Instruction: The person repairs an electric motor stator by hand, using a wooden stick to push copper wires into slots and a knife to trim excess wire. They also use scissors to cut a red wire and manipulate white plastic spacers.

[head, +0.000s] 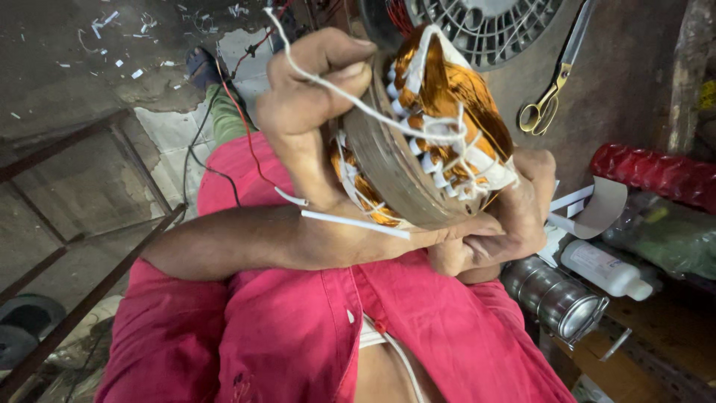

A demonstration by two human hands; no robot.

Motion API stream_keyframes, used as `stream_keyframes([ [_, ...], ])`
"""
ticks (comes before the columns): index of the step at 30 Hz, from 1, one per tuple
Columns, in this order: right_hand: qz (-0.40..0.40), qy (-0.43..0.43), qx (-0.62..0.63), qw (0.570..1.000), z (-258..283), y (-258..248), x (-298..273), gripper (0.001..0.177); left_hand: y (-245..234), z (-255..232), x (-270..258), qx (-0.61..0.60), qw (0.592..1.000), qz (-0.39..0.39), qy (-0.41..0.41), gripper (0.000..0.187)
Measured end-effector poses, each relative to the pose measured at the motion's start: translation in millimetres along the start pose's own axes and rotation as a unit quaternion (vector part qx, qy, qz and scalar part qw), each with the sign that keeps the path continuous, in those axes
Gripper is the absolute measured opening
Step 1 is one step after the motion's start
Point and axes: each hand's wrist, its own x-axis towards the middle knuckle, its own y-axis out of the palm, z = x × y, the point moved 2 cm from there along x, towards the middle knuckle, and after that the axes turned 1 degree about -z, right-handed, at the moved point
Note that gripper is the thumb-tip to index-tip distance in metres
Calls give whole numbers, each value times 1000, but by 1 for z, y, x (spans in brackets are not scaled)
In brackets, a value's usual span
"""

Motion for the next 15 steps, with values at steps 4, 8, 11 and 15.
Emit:
stream_keyframes([
  [4,6,3,21,1000,-2,-1,0,63,0,10,-3,-13,1000,-17,5,103],
  [8,-11,-14,30,999,-4,1,-3,58,5,9,-6,-64,997,-53,3,102],
  [11,-19,-24,40,999,-7,3,-5,58,5,-3,-3,-33,999,-36,2,102],
  [15,-38,-15,50,998,-9,5,-7,51,-6,-18,7,120,991,57,20,116],
])
